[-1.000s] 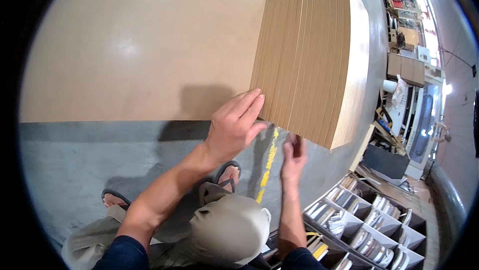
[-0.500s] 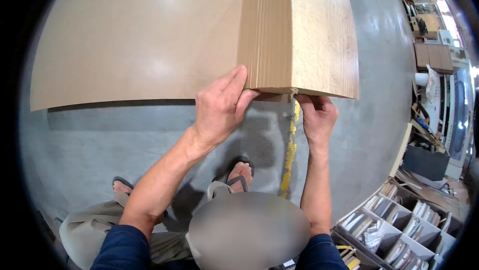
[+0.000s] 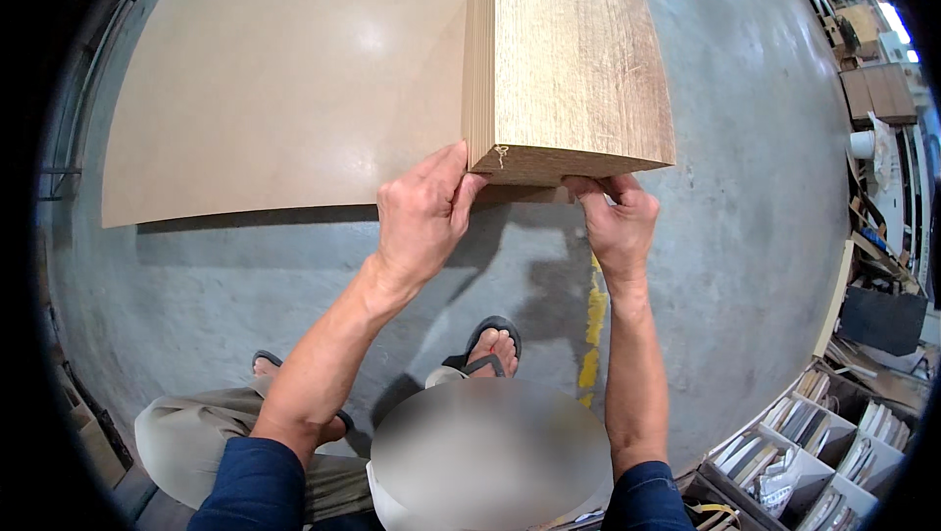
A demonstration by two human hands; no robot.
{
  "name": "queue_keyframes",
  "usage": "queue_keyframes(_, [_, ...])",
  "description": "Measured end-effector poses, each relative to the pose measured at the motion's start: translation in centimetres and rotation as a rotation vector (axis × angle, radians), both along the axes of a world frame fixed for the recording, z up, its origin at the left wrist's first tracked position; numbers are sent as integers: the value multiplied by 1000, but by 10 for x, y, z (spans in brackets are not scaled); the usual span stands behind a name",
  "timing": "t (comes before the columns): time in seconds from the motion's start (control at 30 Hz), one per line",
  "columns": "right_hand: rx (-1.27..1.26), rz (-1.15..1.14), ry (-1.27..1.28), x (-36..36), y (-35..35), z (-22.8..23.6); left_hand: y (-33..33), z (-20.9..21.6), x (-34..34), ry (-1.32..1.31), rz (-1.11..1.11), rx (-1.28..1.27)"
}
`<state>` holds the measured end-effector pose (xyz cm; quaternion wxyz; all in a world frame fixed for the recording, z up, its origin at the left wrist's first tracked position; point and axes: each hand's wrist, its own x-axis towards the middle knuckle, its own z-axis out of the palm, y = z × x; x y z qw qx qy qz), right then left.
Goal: The person picks up, stacks, and aligns thin wood boards on a workbench and a larger piece of wood, using a pencil to mark a board before moving it.
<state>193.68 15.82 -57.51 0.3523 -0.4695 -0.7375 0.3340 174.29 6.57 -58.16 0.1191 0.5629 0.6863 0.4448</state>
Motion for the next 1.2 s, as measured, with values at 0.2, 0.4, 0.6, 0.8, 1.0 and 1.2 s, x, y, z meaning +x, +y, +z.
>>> queue_keyframes(0.2, [2,19,9,0,0,-1,0,-1,0,4,4,34])
queue_keyframes(0.4, [-36,12,58,0,-1,-3,1,0,0,16,16,28])
queue_keyframes(0.6, [-72,-18,25,-2,-3,1,-1,-3,-3,39,-7,8])
queue_keyframes(0.8, [-24,-39,27,-4,-5,0,-1,1,-2,11,14,8])
queue_keyframes(1.0, [11,-53,-17,0,-3,-1,1,0,0,26,11,3])
queue_keyframes(1.2, [30,-50,-107,-3,1,6,3,-2,-4,79,16,34])
